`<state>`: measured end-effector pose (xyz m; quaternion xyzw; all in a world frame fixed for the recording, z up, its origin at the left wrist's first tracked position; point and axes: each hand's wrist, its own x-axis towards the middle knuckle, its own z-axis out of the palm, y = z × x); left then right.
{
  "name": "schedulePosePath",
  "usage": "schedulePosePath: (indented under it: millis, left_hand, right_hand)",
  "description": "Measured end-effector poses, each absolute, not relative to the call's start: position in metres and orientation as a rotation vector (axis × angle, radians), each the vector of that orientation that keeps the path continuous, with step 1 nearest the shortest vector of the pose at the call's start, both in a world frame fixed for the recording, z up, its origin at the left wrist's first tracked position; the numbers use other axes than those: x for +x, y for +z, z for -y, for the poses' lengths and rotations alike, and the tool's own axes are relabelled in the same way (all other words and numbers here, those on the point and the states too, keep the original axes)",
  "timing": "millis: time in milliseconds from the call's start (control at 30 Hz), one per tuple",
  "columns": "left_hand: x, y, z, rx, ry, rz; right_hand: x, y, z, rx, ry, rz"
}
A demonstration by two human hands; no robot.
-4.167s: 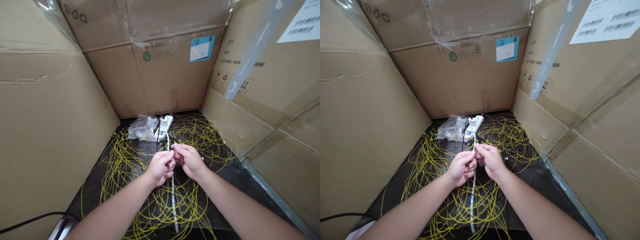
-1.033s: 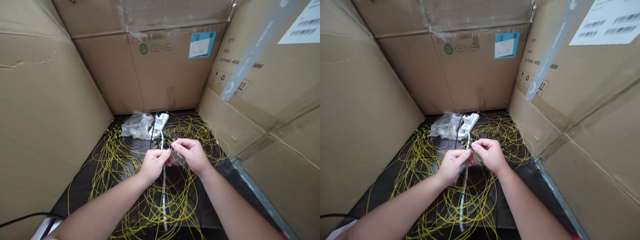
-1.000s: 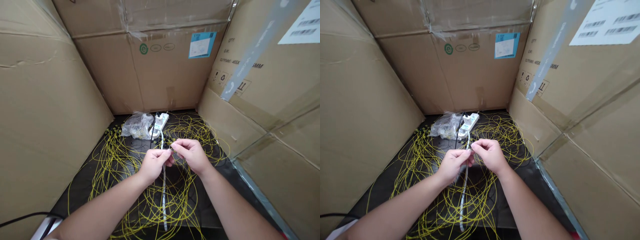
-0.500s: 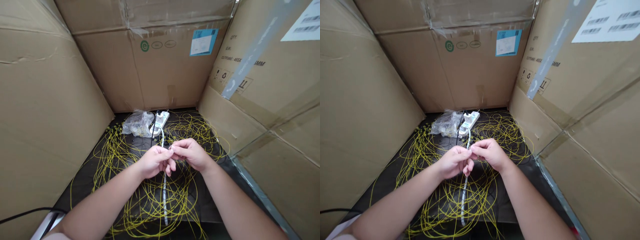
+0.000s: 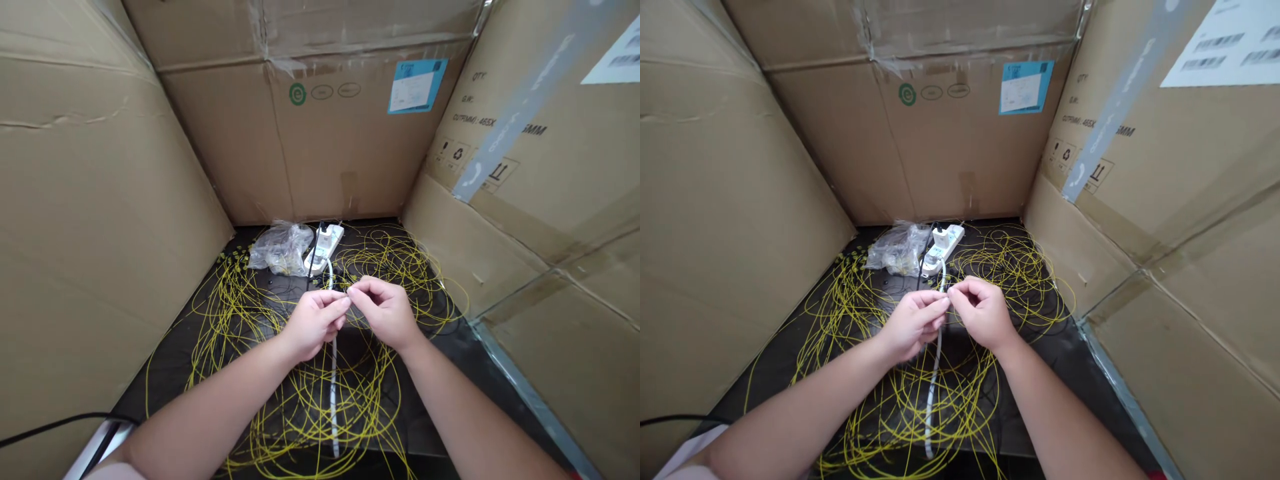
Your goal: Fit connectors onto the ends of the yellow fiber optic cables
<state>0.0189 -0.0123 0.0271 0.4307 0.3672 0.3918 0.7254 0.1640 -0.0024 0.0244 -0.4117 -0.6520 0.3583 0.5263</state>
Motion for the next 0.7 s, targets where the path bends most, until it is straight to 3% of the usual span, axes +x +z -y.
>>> schedulePosePath:
  millis: [367, 700]
  left_hand:
    - [0.020, 0.021, 0.012, 1.102, 1.026, -0.934]
    - [0.018, 0.021, 0.010, 0.998, 0.975, -0.922]
  right_hand:
    - [0.164, 0.021, 0.002, -0.998, 0.813, 1.582]
    - [0.177, 0.031, -0.002, -1.021, 1.036, 1.721]
